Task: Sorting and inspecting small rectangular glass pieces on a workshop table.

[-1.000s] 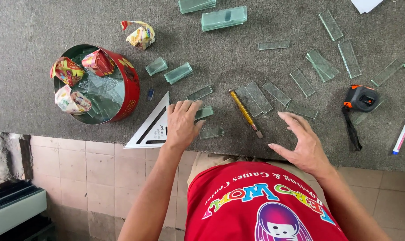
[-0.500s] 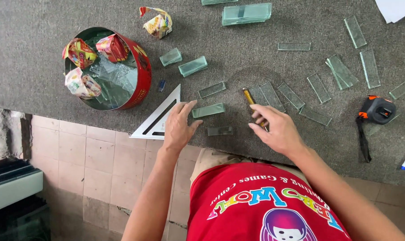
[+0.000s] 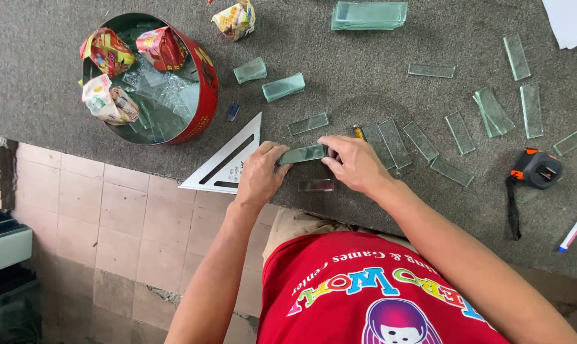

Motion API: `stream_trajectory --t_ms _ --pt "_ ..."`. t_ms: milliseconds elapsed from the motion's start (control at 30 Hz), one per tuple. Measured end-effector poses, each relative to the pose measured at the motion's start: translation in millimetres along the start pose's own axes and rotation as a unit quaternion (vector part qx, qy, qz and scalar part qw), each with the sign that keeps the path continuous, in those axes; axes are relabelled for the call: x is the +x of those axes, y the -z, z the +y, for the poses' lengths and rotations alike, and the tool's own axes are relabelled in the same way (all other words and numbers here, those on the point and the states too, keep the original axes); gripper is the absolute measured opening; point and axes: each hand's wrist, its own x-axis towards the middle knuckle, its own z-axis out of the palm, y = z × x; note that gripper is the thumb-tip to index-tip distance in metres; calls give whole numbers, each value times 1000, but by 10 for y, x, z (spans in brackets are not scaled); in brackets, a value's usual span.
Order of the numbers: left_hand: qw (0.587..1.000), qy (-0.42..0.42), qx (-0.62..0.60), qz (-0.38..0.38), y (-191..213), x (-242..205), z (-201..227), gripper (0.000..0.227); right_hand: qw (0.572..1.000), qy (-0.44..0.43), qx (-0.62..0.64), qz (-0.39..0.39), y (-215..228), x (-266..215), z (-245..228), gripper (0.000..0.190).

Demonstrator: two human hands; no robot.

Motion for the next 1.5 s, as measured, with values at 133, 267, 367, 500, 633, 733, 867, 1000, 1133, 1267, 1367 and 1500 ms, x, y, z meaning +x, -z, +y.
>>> stream_trajectory --t_ms 133,267,367,500,633,733,867,1000,1133,1267,1367,1500 --pt "1000 -7 -21 -2 30 -25 -3 40 1000 3 4 -6 -10 16 -1 39" --pt "1000 -6 -19 0 79 -35 66 42 1000 -4 15 -13 21 -5 -17 43" --pt "1000 -2 -26 2 182 -49 181 51 999 28 -3 22 -29 -10 76 52" --pt "1000 -2 -29 8 88 -55 126 42 998 39 1 41 -85 -21 141 52" --pt "1000 2 -14 11 75 -38 106 38 998 40 7 37 0 -34 5 50" --pt "999 -24 20 41 63 -22 73 50 997 35 25 68 -38 -52 159 51" --pt "996 -42 57 48 124 -43 198 56 994 34 41 93 99 -164 154 50" --pt "992 -70 94 44 209 -44 401 57 989 0 22 148 145 -465 258 43" --pt "981 -96 99 134 125 -78 728 51 959 -103 -69 253 349 -965 701 23" --pt "986 -91 1 140 -420 -134 1071 31 928 -174 -101 314 559 -1296 1058 16" --pt "991 -21 -131 0 -789 -67 1394 25 913 -187 -146 332 601 -1251 1162 25" --pt "995 -31 -65 -70 -930 245 1647 26 929 -177 -179 272 573 -1105 1000 37"
